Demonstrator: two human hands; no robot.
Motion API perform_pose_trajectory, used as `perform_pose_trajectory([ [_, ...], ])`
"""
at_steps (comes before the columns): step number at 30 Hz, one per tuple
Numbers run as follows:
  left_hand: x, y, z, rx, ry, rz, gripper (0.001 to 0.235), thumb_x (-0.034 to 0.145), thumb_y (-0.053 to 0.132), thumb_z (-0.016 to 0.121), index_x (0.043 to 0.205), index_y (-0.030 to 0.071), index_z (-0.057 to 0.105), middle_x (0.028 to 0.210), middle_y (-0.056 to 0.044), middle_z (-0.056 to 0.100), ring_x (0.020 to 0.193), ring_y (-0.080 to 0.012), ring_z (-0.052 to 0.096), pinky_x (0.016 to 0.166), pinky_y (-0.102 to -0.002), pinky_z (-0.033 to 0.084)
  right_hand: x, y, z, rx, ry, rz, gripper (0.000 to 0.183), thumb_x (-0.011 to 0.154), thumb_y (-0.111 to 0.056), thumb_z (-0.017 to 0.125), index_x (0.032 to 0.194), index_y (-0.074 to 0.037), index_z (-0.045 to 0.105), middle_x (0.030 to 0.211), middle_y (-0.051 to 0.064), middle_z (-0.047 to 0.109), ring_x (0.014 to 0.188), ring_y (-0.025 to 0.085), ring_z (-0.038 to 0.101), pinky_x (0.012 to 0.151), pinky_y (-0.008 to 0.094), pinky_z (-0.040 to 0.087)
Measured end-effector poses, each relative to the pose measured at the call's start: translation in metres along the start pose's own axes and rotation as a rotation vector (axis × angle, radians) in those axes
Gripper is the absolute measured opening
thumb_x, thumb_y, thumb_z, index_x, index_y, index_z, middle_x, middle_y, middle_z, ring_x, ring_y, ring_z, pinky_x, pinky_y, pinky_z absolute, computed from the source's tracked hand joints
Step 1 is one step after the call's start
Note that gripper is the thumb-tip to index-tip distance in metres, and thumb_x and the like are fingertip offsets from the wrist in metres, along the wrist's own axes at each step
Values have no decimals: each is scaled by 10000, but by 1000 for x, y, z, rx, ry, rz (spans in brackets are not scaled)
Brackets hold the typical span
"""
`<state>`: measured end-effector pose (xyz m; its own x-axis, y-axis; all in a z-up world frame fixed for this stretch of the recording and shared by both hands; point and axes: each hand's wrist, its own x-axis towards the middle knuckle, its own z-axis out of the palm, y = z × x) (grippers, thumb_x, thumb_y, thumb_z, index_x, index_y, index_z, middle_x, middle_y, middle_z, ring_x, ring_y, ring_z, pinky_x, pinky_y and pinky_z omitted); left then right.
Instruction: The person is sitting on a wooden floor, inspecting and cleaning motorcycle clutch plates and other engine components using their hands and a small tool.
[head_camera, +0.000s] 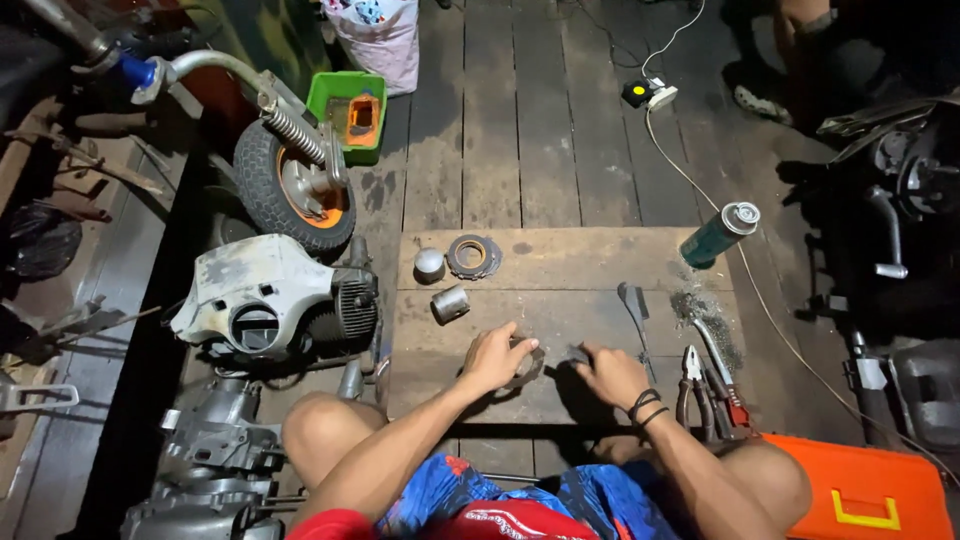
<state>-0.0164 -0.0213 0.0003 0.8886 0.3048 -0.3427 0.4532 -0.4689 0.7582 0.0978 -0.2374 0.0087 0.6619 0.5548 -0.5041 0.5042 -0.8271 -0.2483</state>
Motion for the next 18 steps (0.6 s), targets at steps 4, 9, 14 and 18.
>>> perform_pose_trajectory([
  [4, -1, 4, -2, -23, 17, -5, 390, 938, 472, 650, 932, 82, 645, 873, -236, 705, 976, -457, 686, 773, -545, 530, 14, 6, 17, 470, 126, -53, 413, 1038, -398, 535, 1269, -98, 700, 1165, 233, 764, 1154, 469, 678, 954, 587, 543],
  [9, 2, 1, 0, -68, 9, -8, 388, 923, 444, 674, 815, 75, 622, 751, -202, 684, 871, -430, 701, 719, -474, 529, -3, -31, -8, 637, 143, -174, 319, 956, -335, 707, 997, -20, 739, 951, 244, 757, 974, 441, 723, 868, 472, 556],
  [14, 13, -8, 9, -121, -25, -10, 394, 905, 435, 692, 822, 53, 640, 802, -260, 668, 899, -471, 672, 724, -520, 497, 1, -26, 5, 629, 126, -151, 217, 934, -264, 711, 885, -53, 703, 720, 170, 686, 740, 214, 648, 724, 349, 532],
  [18, 22, -13, 20, -327, -4, -98, 349, 910, 413, 720, 772, 99, 659, 626, -106, 662, 656, -247, 658, 645, -364, 515, 7, -16, 2, 664, 65, -160, 314, 949, -344, 701, 851, -46, 681, 706, 154, 683, 732, 194, 603, 716, 365, 513],
])
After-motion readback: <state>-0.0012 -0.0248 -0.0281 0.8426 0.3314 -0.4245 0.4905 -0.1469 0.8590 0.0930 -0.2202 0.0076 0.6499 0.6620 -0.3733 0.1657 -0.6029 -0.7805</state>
